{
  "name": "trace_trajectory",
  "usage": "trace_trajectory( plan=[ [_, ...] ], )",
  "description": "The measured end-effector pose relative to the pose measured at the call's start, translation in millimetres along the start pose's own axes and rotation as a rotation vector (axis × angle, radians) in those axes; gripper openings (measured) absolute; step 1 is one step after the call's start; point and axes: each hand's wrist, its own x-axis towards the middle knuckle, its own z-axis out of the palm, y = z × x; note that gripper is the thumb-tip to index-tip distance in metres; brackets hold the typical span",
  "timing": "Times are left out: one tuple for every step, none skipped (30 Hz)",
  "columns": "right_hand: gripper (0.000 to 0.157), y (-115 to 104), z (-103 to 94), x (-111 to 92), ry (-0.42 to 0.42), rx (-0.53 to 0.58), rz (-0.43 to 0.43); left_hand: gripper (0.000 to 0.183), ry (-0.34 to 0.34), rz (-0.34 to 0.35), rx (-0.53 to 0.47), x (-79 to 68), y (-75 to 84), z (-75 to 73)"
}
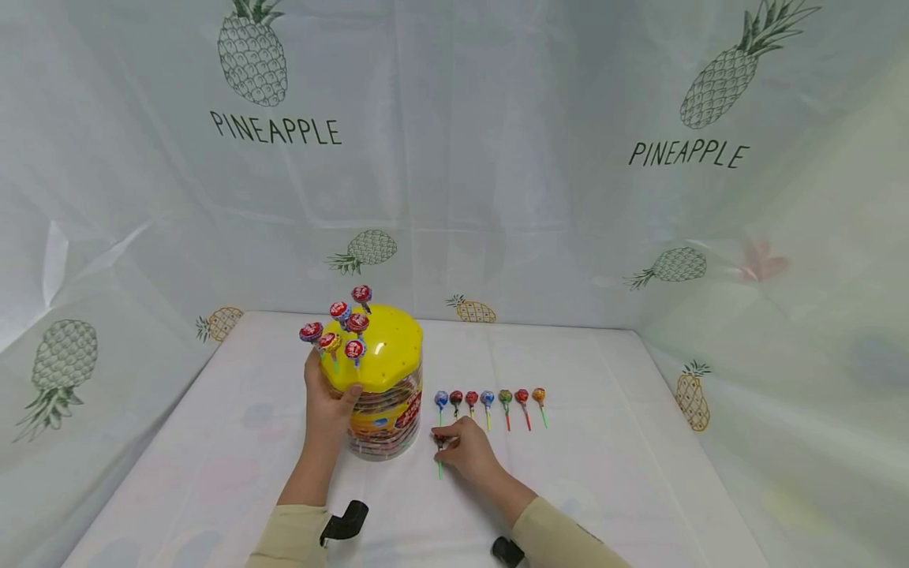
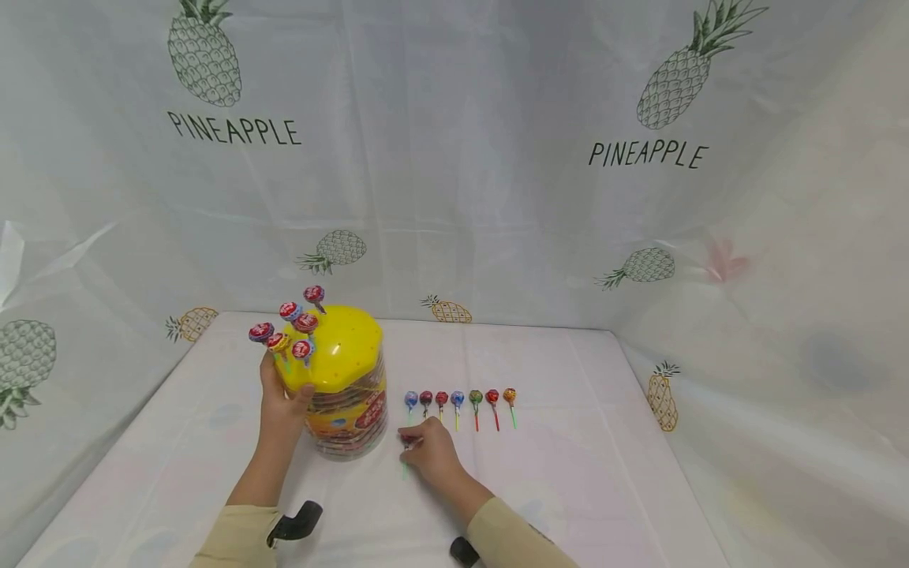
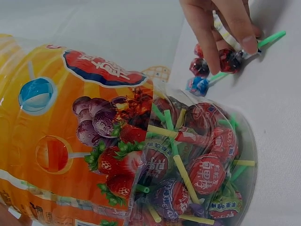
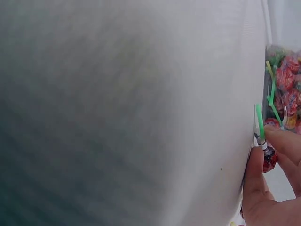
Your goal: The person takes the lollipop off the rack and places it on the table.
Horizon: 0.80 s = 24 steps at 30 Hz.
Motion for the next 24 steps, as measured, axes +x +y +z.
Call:
trace_trajectory(
  plan=[
    [0.041,-0.2,-0.3,-0.4,0.000,0.003,0.001,0.082,0.001,-0.006,0.004,0.6,-3.7,-0.7],
    [0.042,-0.2,-0.5,-0.6,0.001,0.005,0.002,0.082,0.002,-0.011,0.006,1.2,-7.3,-1.3],
    [0.042,-0.3,-0.8,-0.8,0.000,0.007,0.003,0.083,0.004,-0.013,0.013,1.9,-12.0,-2.1],
    [0.043,-0.3,-1.2,-0.9,-0.001,0.009,0.003,0.083,0.006,-0.012,0.017,2.6,-16.9,-3.0],
    [0.044,-0.5,-1.7,-1.2,-0.002,0.012,0.009,0.084,0.006,-0.007,0.014,3.4,-21.5,-4.0],
    [0.045,-0.7,-2.4,-1.2,-0.003,0.018,0.008,0.084,0.008,0.000,0.015,3.6,-23.4,-4.4],
    [0.045,-0.5,-3.1,-1.2,-0.002,0.020,0.008,0.085,0.009,0.009,0.013,3.8,-24.6,-4.8],
    [0.046,-0.6,-4.0,-1.0,0.000,0.018,0.008,0.085,0.009,0.019,0.009,4.0,-25.4,-5.1],
    [0.046,-1.3,-5.5,-0.9,0.002,0.020,0.008,0.085,0.007,0.029,0.004,4.1,-26.0,-5.4],
    [0.047,-2.1,-7.5,-0.6,0.007,0.025,0.012,0.086,0.005,0.039,-0.002,4.2,-26.2,-5.6],
    [0.047,-3.3,-9.7,0.1,0.014,0.025,0.014,0.085,0.003,0.046,-0.004,4.3,-26.1,-5.7],
    [0.046,-5.1,-12.5,1.3,0.023,0.025,0.013,0.084,0.003,0.049,-0.001,4.3,-26.0,-5.8],
    [0.046,-7.4,-15.7,2.7,0.032,0.029,0.017,0.084,0.003,0.051,-0.002,4.3,-26.0,-5.8],
    [0.045,-10.7,-19.6,4.4,0.042,0.043,0.019,0.083,0.003,0.052,0.000,4.2,-25.9,-5.8],
    [0.045,-14.2,-23.6,6.4,0.052,0.067,0.019,0.082,0.004,0.050,0.005,4.1,-25.9,-5.8],
    [0.045,-18.8,-27.9,8.3,0.064,0.087,0.017,0.082,0.005,0.044,0.008,4.0,-25.7,-5.9],
    [0.044,-24.0,-32.0,10.2,0.083,0.107,0.002,0.082,0.006,0.031,0.011,3.6,-22.2,-5.5],
    [0.043,-30.4,-36.8,11.6,0.098,0.138,-0.016,0.083,0.007,0.024,0.014,2.8,-17.1,-4.6],
    [0.043,-36.7,-41.2,13.0,0.117,0.165,-0.034,0.083,0.005,0.018,0.014,2.1,-13.0,-3.8],
    [0.042,-43.3,-45.5,13.7,0.137,0.193,-0.067,0.084,0.003,0.008,0.014,1.8,-11.6,-3.5],
    [0.042,-53.9,-50.6,12.1,0.152,0.219,-0.094,0.084,0.003,-0.005,0.010,1.8,-11.1,-3.4],
    [0.041,-65.6,-55.8,10.2,0.166,0.242,-0.118,0.085,0.004,-0.013,0.006,1.5,-10.8,-3.2],
    [0.040,-76.4,-60.6,8.5,0.178,0.263,-0.151,0.084,0.004,-0.018,0.003,1.3,-11.3,-2.8],
    [0.038,-88.3,-65.6,6.1,0.183,0.279,-0.174,0.084,0.004,-0.016,0.001,1.3,-15.3,-3.2]
  ],
)
